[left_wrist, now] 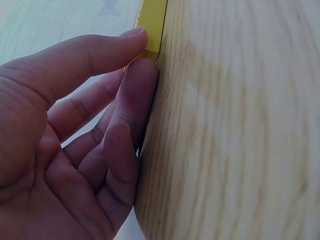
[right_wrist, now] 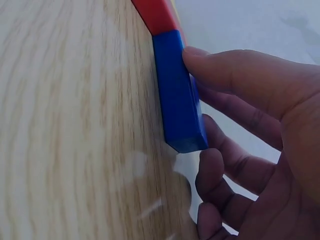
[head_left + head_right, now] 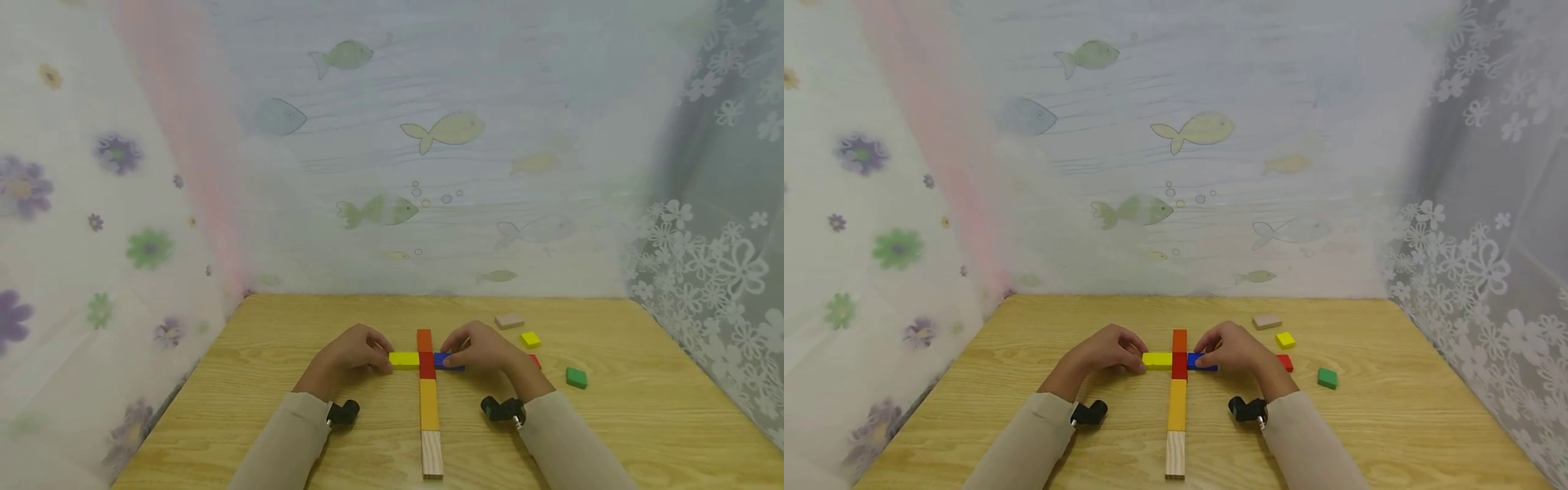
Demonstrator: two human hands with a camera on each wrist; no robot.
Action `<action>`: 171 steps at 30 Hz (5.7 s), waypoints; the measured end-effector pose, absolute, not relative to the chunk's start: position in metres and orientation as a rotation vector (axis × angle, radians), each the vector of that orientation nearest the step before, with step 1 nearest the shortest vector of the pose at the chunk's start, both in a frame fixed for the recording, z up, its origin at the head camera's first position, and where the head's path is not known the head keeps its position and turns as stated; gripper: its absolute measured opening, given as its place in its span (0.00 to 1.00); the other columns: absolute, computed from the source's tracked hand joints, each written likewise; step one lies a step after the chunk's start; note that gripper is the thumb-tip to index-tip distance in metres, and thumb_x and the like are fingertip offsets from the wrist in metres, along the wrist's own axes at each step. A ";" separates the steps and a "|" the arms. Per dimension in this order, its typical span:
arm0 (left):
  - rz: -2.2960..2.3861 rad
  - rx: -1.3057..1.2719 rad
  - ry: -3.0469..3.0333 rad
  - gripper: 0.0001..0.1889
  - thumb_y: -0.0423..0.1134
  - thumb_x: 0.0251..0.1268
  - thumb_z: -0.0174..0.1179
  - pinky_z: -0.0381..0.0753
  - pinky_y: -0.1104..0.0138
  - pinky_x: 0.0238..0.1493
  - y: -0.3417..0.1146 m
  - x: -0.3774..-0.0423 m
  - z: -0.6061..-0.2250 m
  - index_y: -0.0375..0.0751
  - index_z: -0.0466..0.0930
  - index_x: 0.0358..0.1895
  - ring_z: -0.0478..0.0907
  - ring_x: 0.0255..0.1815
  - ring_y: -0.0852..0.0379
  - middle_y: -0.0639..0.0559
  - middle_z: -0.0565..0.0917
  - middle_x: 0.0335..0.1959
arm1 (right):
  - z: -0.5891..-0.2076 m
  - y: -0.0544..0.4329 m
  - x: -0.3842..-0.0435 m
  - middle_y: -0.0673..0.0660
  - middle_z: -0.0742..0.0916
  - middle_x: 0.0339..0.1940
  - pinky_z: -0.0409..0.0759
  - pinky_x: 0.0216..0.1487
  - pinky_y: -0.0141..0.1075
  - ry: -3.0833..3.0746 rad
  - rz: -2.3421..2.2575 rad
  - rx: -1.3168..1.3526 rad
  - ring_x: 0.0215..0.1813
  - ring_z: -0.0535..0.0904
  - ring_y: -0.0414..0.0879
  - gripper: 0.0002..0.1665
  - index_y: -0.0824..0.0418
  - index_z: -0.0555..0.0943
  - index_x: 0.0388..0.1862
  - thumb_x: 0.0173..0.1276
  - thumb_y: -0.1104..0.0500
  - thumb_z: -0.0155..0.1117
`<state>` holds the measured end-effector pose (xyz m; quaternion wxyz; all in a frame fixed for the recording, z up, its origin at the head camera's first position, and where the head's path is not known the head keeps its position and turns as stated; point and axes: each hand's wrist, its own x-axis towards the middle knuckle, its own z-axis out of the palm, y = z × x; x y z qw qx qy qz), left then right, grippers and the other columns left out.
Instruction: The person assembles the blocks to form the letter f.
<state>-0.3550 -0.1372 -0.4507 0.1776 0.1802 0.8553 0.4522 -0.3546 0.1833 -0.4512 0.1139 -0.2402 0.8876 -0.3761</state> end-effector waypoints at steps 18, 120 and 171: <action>1.279 0.488 2.421 0.19 0.39 0.56 0.78 0.85 0.62 0.40 -0.138 -0.354 -0.449 0.39 0.88 0.51 0.85 0.35 0.55 0.50 0.89 0.40 | -0.450 0.182 -0.352 0.49 0.91 0.40 0.84 0.45 0.40 2.585 -1.116 -0.743 0.43 0.84 0.44 0.10 0.52 0.91 0.48 0.69 0.54 0.74; 1.275 0.495 2.408 0.18 0.39 0.56 0.78 0.84 0.61 0.41 -0.137 -0.358 -0.452 0.41 0.88 0.50 0.85 0.35 0.54 0.49 0.89 0.37 | -0.433 0.277 -0.359 0.70 0.83 0.54 0.80 0.45 0.51 2.937 -0.945 0.194 0.46 0.78 0.57 0.49 0.70 0.78 0.57 0.62 0.27 0.69; 1.264 0.507 2.409 0.17 0.40 0.57 0.78 0.83 0.63 0.41 -0.137 -0.357 -0.453 0.42 0.88 0.49 0.86 0.34 0.54 0.50 0.89 0.35 | -0.439 0.244 -0.376 0.55 0.81 0.29 0.68 0.46 0.56 3.045 -0.827 0.426 0.38 0.78 0.56 0.34 0.56 0.78 0.24 0.54 0.27 0.72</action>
